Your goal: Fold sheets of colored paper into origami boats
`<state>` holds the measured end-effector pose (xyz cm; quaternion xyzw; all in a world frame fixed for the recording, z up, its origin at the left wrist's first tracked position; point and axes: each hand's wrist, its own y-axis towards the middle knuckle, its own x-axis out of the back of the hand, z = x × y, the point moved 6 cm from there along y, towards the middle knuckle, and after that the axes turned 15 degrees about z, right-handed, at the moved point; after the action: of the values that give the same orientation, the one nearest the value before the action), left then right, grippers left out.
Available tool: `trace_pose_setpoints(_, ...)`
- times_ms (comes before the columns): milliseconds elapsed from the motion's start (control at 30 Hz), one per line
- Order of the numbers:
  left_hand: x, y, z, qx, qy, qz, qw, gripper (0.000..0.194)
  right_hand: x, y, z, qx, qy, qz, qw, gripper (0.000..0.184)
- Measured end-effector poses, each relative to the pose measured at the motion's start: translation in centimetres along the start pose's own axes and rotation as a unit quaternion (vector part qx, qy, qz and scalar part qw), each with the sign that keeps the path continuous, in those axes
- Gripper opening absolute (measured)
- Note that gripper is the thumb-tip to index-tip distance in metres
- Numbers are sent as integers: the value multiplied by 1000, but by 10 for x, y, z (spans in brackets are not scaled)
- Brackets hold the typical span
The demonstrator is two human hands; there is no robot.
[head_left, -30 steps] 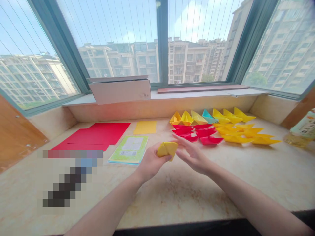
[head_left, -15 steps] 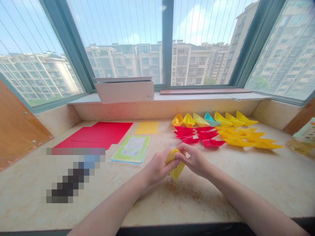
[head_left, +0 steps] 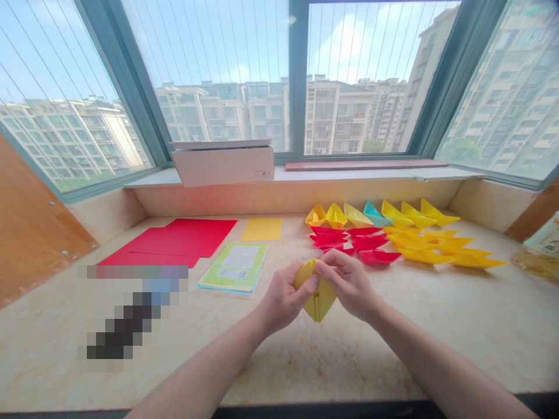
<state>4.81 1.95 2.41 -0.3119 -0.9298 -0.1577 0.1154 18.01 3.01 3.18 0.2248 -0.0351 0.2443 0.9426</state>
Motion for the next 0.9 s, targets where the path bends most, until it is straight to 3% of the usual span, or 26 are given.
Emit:
trace_pose_setpoints(133,4,-1,-1,-4,-5,-18,1000,29,3,-1,-1,-5,9,-26,1000,26)
trace_pose_setpoints(367,25,-5,3,-26,-78,-124,989,30,24,-8,6,56,-27,-170,984,26)
trace_pose_setpoints(467,26,-5,6,-41,-86,-139,986,31,30,-9,4,69,-42,-201,976,24)
trace_pose_setpoints(567,28,-6,7,-47,-90,-158,982,32,28,-5,0,83,-12,-140,987,23)
trace_pose_setpoints(700,35,-8,6,-46,-63,-191,978,31,6,1,-7,57,33,76,995,76)
trace_pose_setpoints(767,36,-7,5,-45,-48,-191,979,30,1,0,-10,26,17,100,994,90)
trace_pose_setpoints(900,38,-9,3,-43,-35,-206,977,31,-4,0,-12,6,30,91,995,74)
